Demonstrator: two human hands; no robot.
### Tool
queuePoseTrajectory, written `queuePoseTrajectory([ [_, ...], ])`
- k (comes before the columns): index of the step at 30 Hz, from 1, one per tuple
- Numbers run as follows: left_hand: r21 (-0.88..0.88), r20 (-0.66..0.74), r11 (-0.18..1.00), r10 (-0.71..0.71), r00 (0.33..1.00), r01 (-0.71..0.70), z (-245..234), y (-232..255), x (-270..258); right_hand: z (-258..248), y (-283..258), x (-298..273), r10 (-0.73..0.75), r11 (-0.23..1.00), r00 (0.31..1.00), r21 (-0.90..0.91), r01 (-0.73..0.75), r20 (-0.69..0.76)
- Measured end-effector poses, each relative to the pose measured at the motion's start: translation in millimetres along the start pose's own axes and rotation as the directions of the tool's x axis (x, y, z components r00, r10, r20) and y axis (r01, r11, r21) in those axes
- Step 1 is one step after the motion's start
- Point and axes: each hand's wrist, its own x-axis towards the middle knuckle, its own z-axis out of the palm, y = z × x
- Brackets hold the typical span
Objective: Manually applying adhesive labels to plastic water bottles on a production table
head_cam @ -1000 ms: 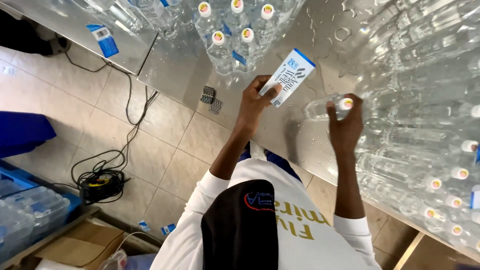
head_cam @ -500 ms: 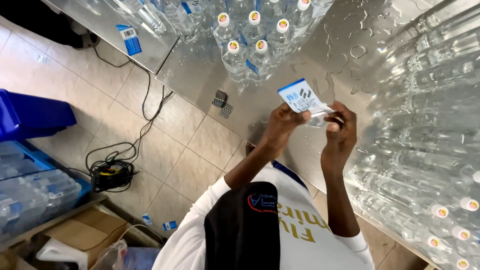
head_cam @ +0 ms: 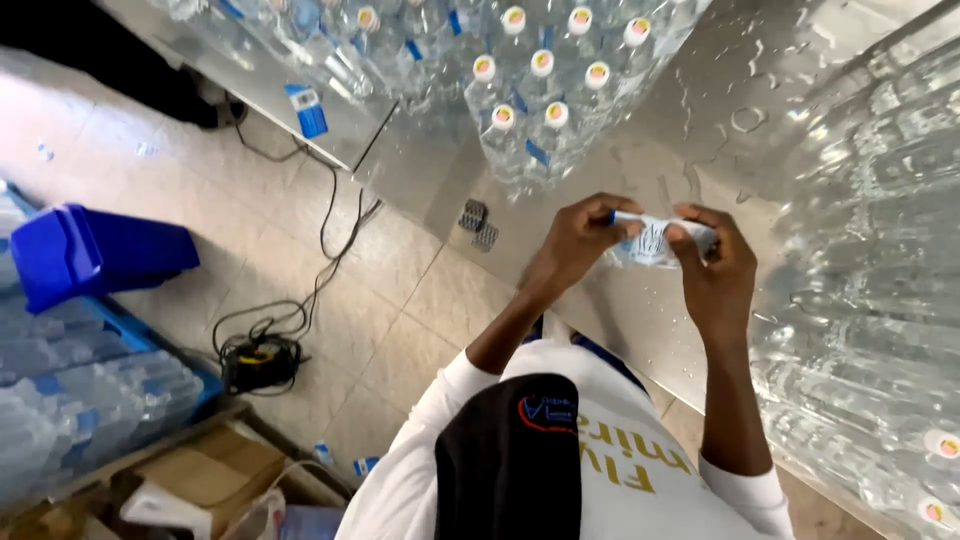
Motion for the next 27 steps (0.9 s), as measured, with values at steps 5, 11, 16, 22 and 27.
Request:
queuePoseTrajectory([
  [5, -0.067, -0.148, 0.998, 0.010, 0.989, -0.020, 22.7, -37.6, 5.7, 34.0, 18.1, 7.1, -0.081, 0.996, 0.961, 0.011, 0.087, -0.264],
  [11, -0.327, -0.230, 0.939, 0.030, 0.973, -0.106, 47.0, -110.7, 20.0, 41.8, 66.1, -0.1, -0.355, 0.875, 0.932, -0.379, 0.301, -0.078],
  [16, -0.672, -0.008, 0.733, -0.147, 0.989, 0.104, 56.6, -44.9, 16.4, 53.8, 68.0, -1.3, -0.644, 0.477, 0.714, -0.585, 0.656, 0.275],
  [22, -0.442, -0.079, 0.871, -0.275, 0.958, 0.214, 88.0, -63.6, 11.2, 27.4, 105.2, 1.2, -0.566, 0.630, 0.825, -0.641, 0.438, 0.007],
  [27, -0.388, 0.019, 0.885, -0.273, 0.962, 0.259, 91.5, -11.6, -1.2, -4.3, 145.4, 7.4, -0.499, 0.489, 0.856, -0.771, 0.408, 0.137],
])
